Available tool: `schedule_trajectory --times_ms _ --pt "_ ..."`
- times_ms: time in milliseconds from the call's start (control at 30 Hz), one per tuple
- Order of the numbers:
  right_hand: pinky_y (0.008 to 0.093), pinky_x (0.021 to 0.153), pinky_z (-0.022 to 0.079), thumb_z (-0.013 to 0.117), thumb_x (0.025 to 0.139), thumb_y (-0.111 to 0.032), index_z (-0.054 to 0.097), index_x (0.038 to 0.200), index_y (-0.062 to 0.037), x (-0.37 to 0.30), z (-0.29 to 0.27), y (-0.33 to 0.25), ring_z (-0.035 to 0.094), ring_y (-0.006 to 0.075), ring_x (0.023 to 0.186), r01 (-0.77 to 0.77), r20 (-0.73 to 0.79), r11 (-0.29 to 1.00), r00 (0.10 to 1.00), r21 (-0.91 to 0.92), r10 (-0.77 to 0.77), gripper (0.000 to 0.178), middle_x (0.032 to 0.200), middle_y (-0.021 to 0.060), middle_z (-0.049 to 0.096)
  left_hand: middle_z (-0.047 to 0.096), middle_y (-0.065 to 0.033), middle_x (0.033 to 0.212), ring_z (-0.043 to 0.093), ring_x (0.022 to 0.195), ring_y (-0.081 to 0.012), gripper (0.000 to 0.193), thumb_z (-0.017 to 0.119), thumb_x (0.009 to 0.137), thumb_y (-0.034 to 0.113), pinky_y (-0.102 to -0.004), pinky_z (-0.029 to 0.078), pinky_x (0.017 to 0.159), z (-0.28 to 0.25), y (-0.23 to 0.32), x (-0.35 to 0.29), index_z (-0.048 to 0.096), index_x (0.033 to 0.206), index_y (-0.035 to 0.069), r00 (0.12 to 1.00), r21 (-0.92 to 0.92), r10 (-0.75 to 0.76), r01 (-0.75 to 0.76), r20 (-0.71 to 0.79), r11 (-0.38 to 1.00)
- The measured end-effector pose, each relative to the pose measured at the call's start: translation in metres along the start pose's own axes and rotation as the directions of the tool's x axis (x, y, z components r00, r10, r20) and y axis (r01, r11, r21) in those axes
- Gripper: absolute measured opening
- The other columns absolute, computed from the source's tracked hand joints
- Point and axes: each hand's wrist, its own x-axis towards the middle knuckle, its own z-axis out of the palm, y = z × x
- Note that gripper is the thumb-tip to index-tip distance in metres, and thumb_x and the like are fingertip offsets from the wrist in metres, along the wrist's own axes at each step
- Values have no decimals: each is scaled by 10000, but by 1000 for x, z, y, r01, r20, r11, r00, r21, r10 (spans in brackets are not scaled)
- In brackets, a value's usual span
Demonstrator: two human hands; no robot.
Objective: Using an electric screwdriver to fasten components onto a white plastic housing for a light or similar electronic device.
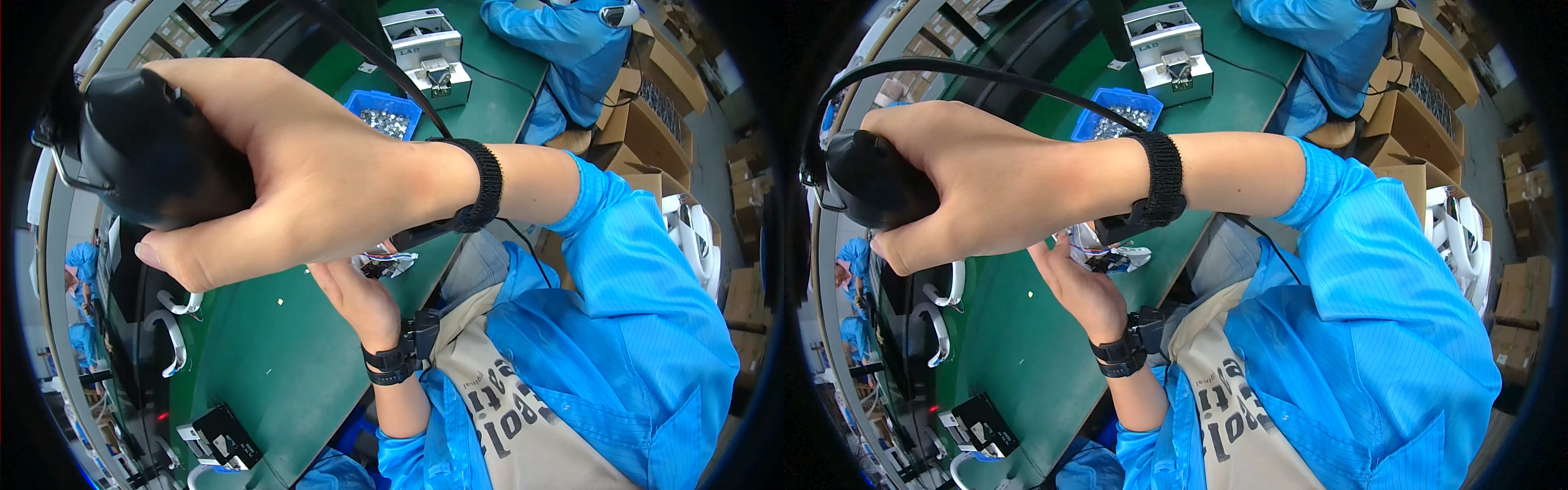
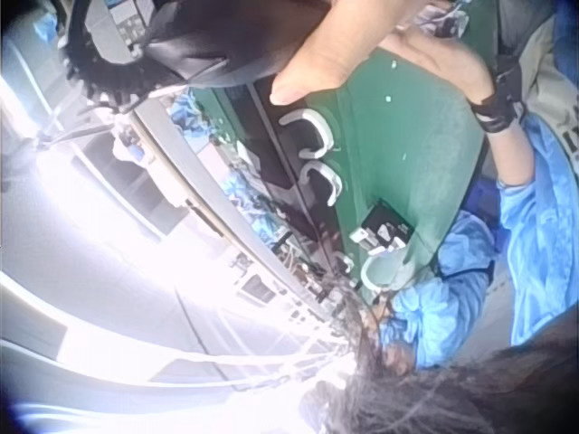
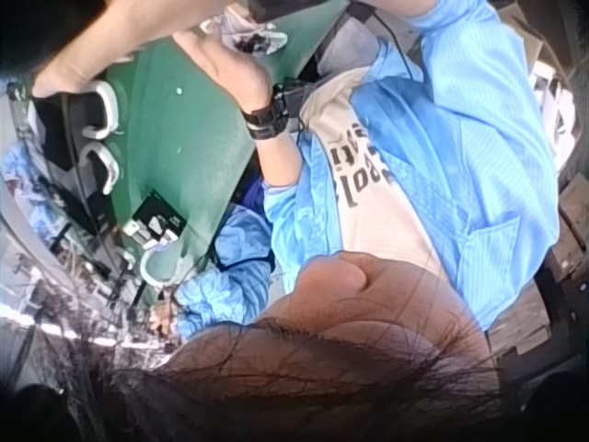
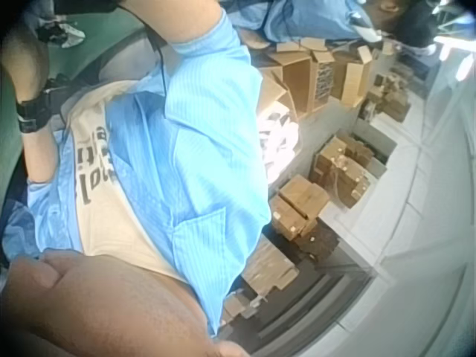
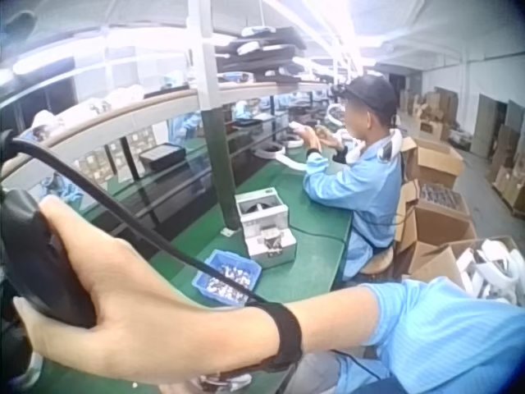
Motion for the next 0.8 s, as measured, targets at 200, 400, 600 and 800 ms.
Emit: schedule_trajectory --times_ms 200,400,600,800 --pt "345 630 460 788 800 -204 537 909 -18 4 9 -6 535 172 699 34 0 999 999 31 -34 331 763 42 529 460 -109 1529 486 1393 -233 439 480 1058 93 -388 407 1150 -4 6 -4 479 1464 -75 995 -77 -85 80 -60 994" --pt "318 632 471 800 812 -196 572 941 -25 -6 -10 -17 565 141 708 174 -69 968 980 -179 -188 313 779 35 579 658 -195 1114 669 921 -249 458 424 1070 123 -358 547 804 -6 15 0 386 1507 -9 980 -174 -75 108 186 979" --pt "263 486 476 703 940 24 554 1125 -41 -36 -25 -38 616 107 560 -82 -194 929 968 362 161 246 742 51 638 670 -193 917 634 681 -213 417 361 1039 116 -339 540 652 -1 24 -3 388 1453 69 992 -131 -106 115 73 985" --pt "311 516 479 607 952 66 463 1191 -54 -43 -28 -42 575 140 530 114 -308 848 950 517 59 304 699 95 599 650 -188 896 625 688 -237 409 406 1045 152 -344 517 658 2 26 -7 395 1444 61 988 -133 -120 132 94 982"
